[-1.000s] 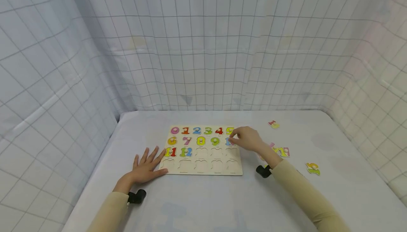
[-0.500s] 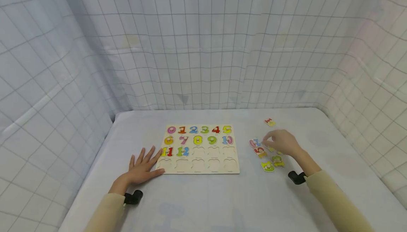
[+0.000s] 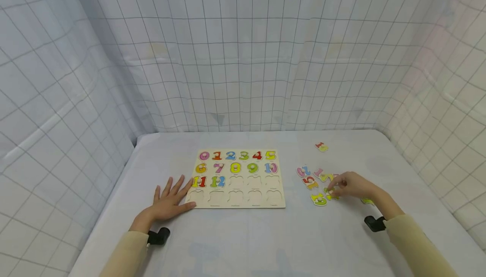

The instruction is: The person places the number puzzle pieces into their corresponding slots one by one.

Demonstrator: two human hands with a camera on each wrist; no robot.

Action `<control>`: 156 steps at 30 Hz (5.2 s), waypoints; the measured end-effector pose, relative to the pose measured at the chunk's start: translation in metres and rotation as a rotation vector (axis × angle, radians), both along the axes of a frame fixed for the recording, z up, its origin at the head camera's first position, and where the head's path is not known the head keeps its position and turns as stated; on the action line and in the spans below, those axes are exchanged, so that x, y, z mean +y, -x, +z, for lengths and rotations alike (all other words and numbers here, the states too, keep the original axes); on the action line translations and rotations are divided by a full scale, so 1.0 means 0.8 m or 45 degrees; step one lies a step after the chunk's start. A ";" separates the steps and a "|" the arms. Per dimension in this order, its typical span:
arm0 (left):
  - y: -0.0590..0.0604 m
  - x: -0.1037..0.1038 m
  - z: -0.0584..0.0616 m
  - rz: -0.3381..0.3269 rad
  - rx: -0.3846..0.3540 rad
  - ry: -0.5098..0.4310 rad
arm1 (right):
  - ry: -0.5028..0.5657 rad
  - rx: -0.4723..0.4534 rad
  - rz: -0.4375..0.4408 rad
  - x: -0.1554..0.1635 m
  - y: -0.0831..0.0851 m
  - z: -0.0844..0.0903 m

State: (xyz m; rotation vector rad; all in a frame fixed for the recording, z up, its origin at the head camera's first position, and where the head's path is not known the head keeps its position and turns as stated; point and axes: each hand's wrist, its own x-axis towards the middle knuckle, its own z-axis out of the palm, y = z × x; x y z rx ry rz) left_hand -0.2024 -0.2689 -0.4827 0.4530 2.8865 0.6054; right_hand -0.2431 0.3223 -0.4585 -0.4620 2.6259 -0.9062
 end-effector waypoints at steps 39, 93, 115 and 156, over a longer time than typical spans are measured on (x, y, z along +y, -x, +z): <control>-0.005 0.004 0.006 0.031 -0.048 0.034 | -0.093 0.361 -0.026 -0.061 0.017 0.002; 0.006 0.003 -0.005 0.014 -0.031 0.038 | -0.206 0.354 0.188 -0.359 0.063 0.006; 0.006 -0.003 -0.013 0.027 -0.003 0.038 | -0.142 0.443 0.016 -0.295 0.048 0.009; 0.005 -0.001 -0.008 0.017 0.001 0.026 | -0.295 0.251 -0.590 -0.067 0.018 -0.003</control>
